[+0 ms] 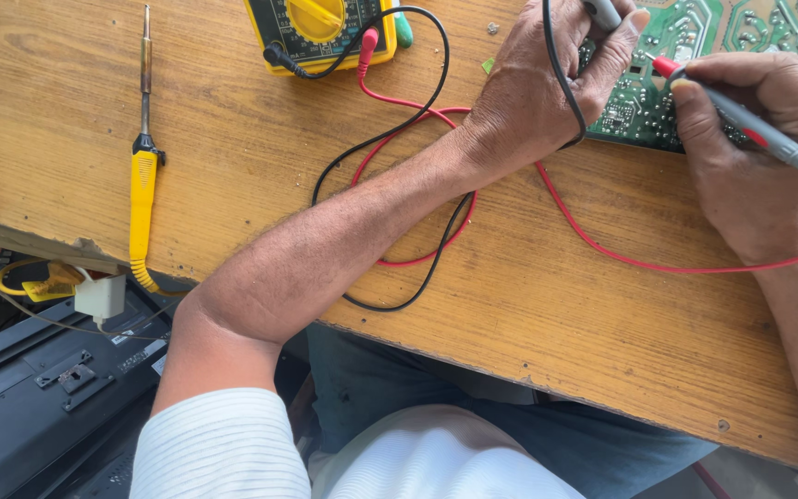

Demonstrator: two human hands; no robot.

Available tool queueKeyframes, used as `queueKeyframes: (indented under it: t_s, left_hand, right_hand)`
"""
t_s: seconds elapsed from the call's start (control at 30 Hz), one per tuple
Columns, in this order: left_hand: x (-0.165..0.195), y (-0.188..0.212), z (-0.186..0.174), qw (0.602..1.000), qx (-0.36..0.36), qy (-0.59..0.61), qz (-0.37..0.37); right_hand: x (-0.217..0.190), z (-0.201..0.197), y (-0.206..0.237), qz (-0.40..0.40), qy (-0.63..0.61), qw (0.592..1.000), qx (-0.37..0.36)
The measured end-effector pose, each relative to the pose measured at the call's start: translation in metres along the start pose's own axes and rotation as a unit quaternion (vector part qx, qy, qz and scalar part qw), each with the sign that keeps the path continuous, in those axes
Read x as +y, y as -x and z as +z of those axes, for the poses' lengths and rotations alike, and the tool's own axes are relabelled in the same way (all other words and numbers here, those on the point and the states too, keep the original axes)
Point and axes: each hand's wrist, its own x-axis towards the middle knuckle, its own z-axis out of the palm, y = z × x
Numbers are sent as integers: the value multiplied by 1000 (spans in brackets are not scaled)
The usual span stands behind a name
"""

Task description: The person uses a multimeter to test various points on a green circuit board. They hold the red and black probes and touch them to different solder joints and traces across the board while seated at a wooden workbench.

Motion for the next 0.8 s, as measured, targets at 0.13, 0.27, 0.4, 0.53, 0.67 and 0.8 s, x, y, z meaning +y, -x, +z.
queueKeyframes:
  t_s: [0.13, 0.27, 0.4, 0.53, 0.67, 0.8]
  left_hand:
    - [-1, -1, 1, 1000, -1, 6, -1]
    - [-1, 0, 1, 1000, 10, -8, 14]
    - [-2, 0, 1, 1000, 8, -6, 6]
    - [-2, -1, 0, 1000, 10, -5, 9]
    - [1, -1, 0, 1000, 11, 0, 7]
    - [3, -1, -1, 998, -21, 10, -65]
  right_hand:
    - [-6, 3, -3, 75, -43, 996, 17]
    - [-10, 3, -6, 95, -56, 994, 18]
    - [-14, 1, -10, 18, -9, 1000, -1]
    - [-21, -2, -17, -51, 105, 993, -11]
    - [-20, -1, -18, -18, 67, 998, 4]
    - [-12, 3, -9, 63, -37, 997, 25]
